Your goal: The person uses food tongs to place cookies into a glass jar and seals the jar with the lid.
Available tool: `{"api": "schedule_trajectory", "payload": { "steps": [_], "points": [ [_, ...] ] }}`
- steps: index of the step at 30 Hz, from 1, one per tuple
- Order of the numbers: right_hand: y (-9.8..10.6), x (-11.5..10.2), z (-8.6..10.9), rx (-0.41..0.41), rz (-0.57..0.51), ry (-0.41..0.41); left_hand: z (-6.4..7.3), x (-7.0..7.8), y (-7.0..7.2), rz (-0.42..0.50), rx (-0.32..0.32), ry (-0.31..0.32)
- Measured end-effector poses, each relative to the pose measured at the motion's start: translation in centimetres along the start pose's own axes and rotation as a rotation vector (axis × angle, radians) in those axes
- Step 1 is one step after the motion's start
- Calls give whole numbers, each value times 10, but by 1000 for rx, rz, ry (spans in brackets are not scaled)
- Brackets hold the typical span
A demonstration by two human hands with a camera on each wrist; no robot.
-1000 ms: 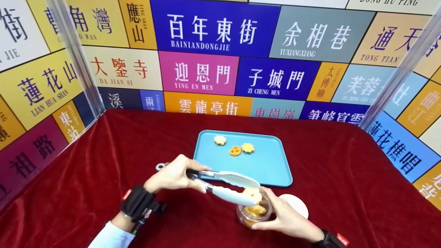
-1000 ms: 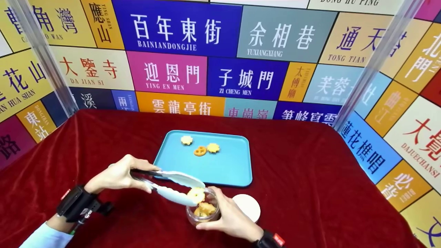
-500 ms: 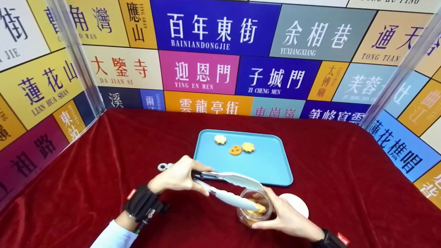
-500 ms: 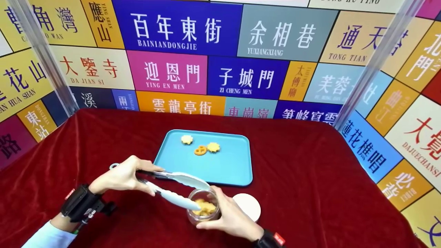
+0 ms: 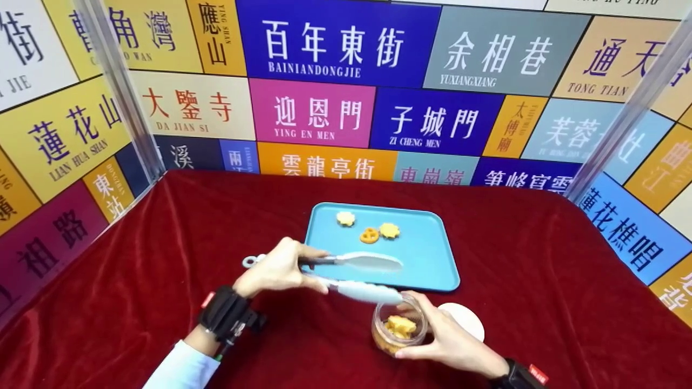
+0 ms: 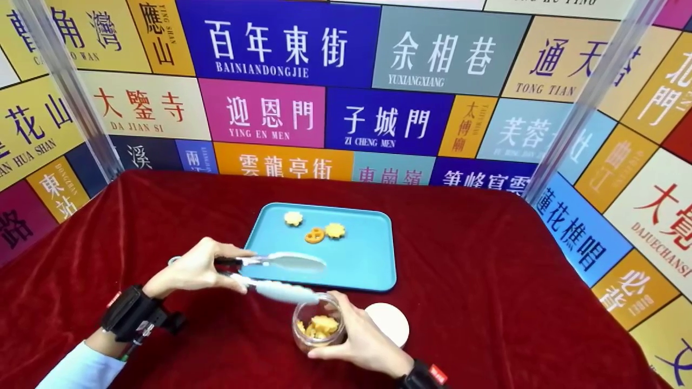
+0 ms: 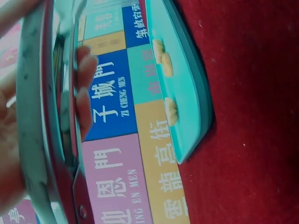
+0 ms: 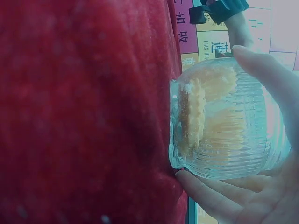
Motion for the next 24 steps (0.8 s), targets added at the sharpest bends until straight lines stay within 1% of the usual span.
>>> {"api": "schedule_trajectory", "payload": {
  "steps": [2, 5, 8, 11, 12, 14, 16, 20, 24],
  "points": [
    [0, 0, 0, 6, 15, -2, -1, -6, 0, -24, 54, 55],
    [0, 0, 0, 14, 41, -16, -3, -18, 0, -54, 147, 167],
    [0, 0, 0, 16, 47, -21, -5, -29, 0, -115, 244, 326],
    [0, 0, 0, 14, 41, -19, -8, -39, 0, -197, 305, 490],
    [0, 0, -1, 13, 39, -19, -9, -42, 0, -221, 316, 541],
    [0, 0, -1, 11, 33, -19, -13, -48, 0, -252, 325, 618],
    [0, -1, -1, 7, 25, -18, -16, -52, -2, -257, 325, 673],
    [1, -1, -1, 1, 10, -11, -22, -59, -4, -262, 306, 744],
    [1, -1, 0, 0, 2, -22, -28, -63, -6, -274, 293, 777]
  ]
}}
Point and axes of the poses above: each hand's wrist, its own z-axis away from the middle knuckle, its own y-axis out of the back of the hand, x = y × z, the point moved 2 cm from there along -z, towards the middle knuckle, and after that the axes turned 8 degrees about -x, right-handed, at the moved point
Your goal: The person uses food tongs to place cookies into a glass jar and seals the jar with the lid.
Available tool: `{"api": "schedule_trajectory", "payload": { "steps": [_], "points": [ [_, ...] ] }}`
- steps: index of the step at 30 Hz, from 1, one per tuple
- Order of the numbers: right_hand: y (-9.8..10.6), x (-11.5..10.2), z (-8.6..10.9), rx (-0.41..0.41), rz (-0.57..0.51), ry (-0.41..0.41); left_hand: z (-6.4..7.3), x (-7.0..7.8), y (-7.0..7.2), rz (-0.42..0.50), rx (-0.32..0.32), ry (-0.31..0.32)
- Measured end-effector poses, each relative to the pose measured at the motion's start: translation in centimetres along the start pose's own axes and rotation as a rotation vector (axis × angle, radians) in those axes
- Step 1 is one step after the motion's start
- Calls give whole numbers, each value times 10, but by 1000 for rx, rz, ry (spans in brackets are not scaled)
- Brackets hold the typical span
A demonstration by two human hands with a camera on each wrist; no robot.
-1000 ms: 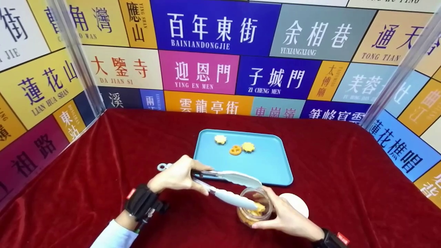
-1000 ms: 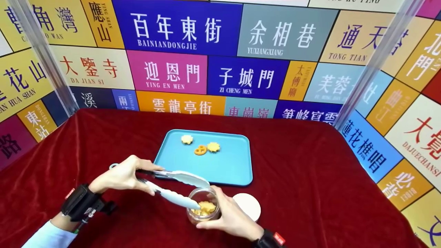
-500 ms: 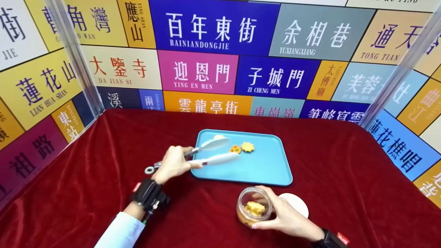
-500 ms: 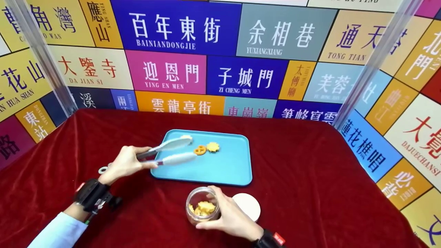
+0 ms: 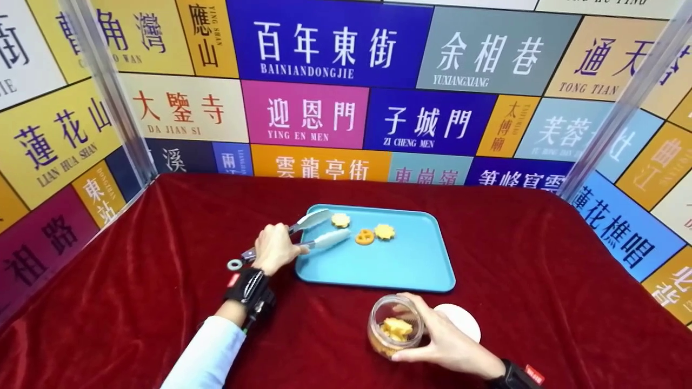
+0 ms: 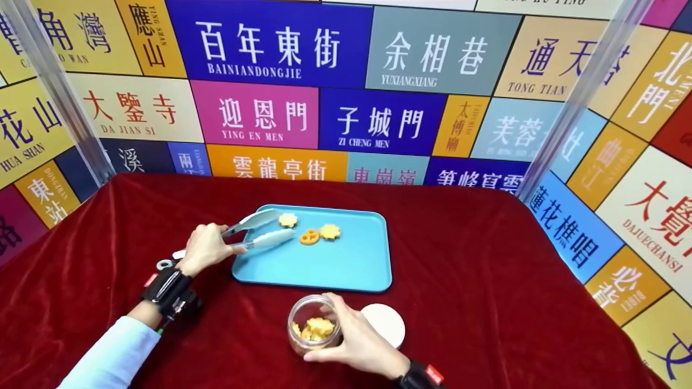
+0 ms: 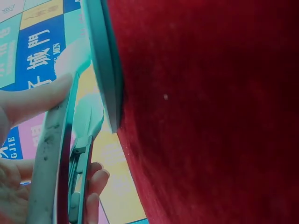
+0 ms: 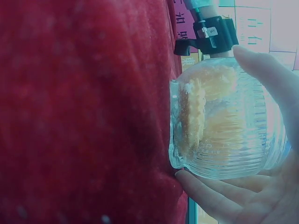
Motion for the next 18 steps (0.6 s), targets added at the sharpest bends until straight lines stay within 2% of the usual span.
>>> {"api": "schedule_trajectory", "payload": {
  "steps": [4, 8, 11, 18],
  "points": [
    [0, 1, 0, 0, 3, -6, -5, 3, -4, -1, -6, 11],
    [0, 2, 0, 7, 20, 24, -8, 8, -6, 2, -10, -3],
    [0, 2, 0, 8, 23, 46, -8, 11, -8, -4, -10, -7],
    [1, 2, 0, 5, 20, 43, -9, 16, -8, -34, -16, 5]
  ]
}}
Point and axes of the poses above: each hand's wrist, its own z-axis away from the middle knuckle, its own y-axis out of the back of the hand, x = y × z, the point moved 2 cm from there along -z, towards the middle knuckle, and after that the axes turned 8 degrees about -x, right-handed, at the moved point
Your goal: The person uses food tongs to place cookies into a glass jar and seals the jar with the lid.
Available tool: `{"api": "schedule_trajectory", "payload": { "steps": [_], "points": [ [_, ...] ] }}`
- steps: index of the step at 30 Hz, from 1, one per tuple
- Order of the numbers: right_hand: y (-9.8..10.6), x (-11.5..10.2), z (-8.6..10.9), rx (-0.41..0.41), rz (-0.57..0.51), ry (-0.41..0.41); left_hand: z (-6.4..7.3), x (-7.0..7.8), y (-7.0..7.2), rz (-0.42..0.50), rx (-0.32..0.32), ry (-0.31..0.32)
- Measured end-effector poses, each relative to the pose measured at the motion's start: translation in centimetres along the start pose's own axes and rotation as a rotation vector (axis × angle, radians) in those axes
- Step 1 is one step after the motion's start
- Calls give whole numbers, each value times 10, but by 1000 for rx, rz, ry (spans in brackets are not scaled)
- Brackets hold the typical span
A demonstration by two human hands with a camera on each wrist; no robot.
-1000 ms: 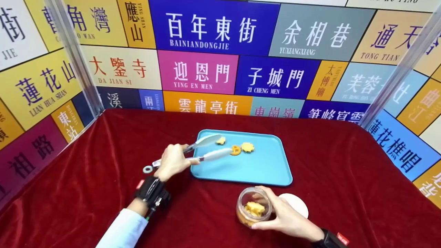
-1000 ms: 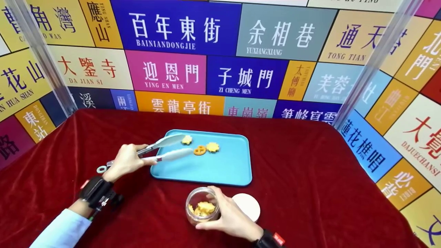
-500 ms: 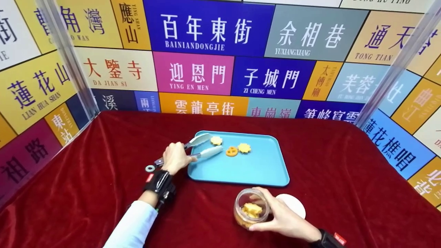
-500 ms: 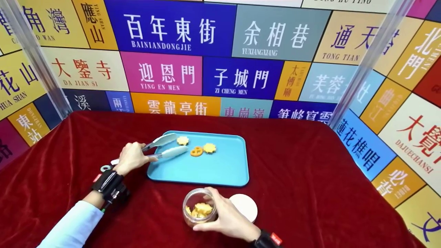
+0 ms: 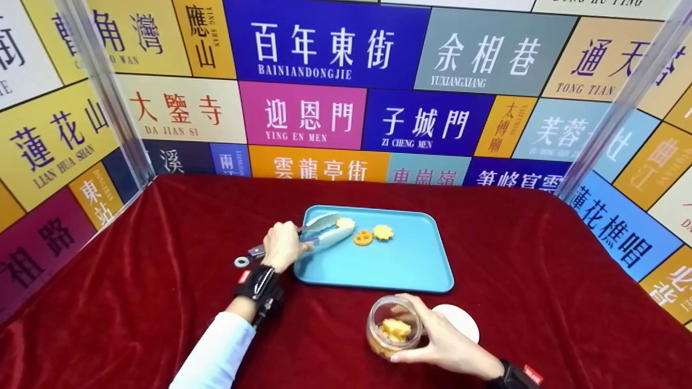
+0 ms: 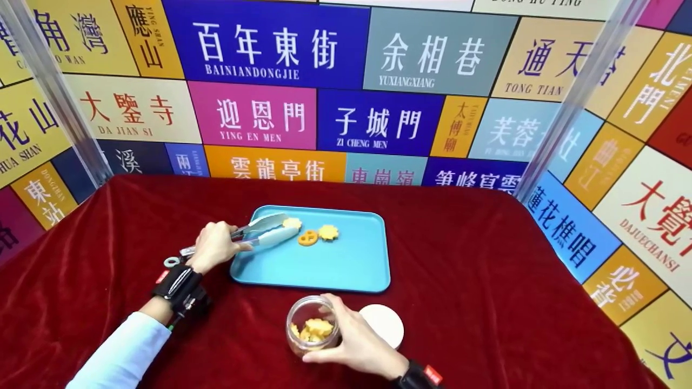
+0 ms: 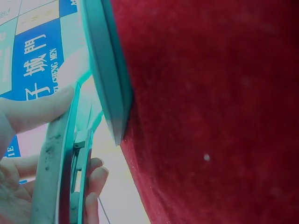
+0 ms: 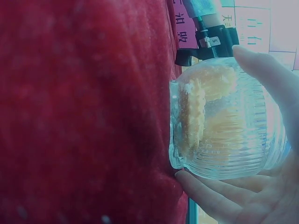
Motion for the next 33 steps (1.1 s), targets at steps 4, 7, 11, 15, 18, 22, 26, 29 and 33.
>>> {"api": "schedule_trajectory", "payload": {
  "steps": [4, 7, 11, 15, 18, 22, 26, 29, 33],
  "points": [
    [1, 0, 0, -2, -2, -14, -1, 1, 1, 3, 1, -3],
    [1, -1, 0, -4, -6, -14, -1, 2, 1, 4, 8, -4],
    [1, -1, -1, -4, -2, -10, 0, -1, 0, 6, 27, -6],
    [0, -1, -1, -3, -5, -6, 1, -5, 0, 25, 41, -25],
    [1, -1, -1, 2, 0, -1, 2, -8, 2, 42, 46, -45],
    [1, 1, 0, 8, 12, 2, 4, -14, 6, 59, 60, -67],
    [0, -1, 0, 6, 7, -4, 7, -21, 8, 85, 70, -111],
    [4, -15, -3, 5, -6, -10, 8, -24, 10, 118, 69, -155],
    [9, -32, -6, 1, -29, -11, 13, -26, 14, 178, 45, -199]
  ]
}}
Point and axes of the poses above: each hand's wrist, its own z-axis away from the middle knuckle, its own y-axis out of the back of the hand, x = y × z, the point moved 2 cm from there along -z, towards the middle knuckle, and after that the axes turned 8 degrees about -x, right-handed, at the moved point
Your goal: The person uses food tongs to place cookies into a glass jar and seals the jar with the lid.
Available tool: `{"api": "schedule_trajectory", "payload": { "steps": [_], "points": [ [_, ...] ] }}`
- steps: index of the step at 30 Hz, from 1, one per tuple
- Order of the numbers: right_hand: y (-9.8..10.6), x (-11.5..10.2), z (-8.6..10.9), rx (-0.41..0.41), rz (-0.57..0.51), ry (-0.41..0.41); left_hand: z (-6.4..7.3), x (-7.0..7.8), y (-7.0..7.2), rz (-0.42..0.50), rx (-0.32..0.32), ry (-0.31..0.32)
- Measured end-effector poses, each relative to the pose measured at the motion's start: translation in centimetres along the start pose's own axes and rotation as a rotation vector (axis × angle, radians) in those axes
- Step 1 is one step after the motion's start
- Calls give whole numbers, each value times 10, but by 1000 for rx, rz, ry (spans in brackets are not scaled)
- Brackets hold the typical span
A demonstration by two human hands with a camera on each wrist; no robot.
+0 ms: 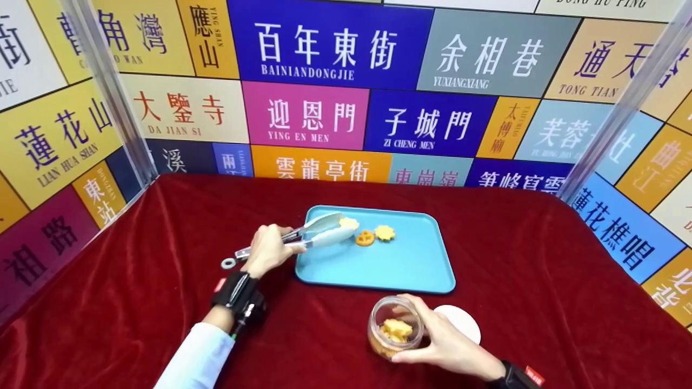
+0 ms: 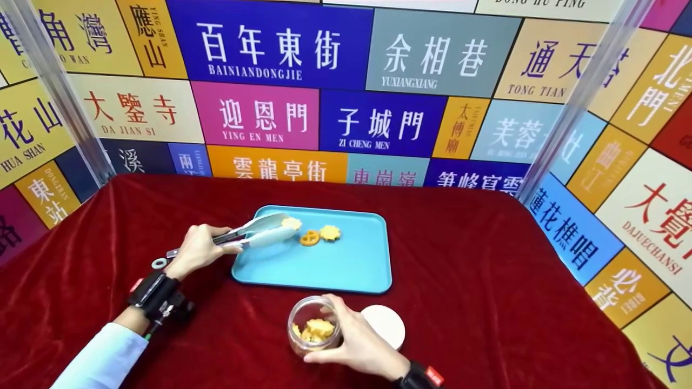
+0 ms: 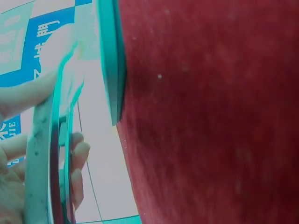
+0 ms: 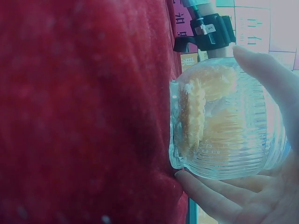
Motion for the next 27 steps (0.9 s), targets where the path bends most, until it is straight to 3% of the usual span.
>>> {"api": "schedule_trajectory", "payload": {
  "steps": [7, 17, 27],
  "points": [
    [0, -1, 0, -11, -19, 19, 11, 6, 3, 34, -25, -88],
    [-8, 30, 5, -6, 29, 9, 28, 17, 7, 96, -71, -214],
    [-9, 31, 5, 1, 36, 23, 37, 21, 13, 189, -115, -362]
  ]
}}
Point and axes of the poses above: each hand's wrist, its own z-axis away from the middle knuckle, its own y-axis out of the back of the hand, x = y × z, the point moved 2 cm from there along -z, towards the middle knuckle, and after that the axes turned 8 degrees about -x, right-handed, at the moved point
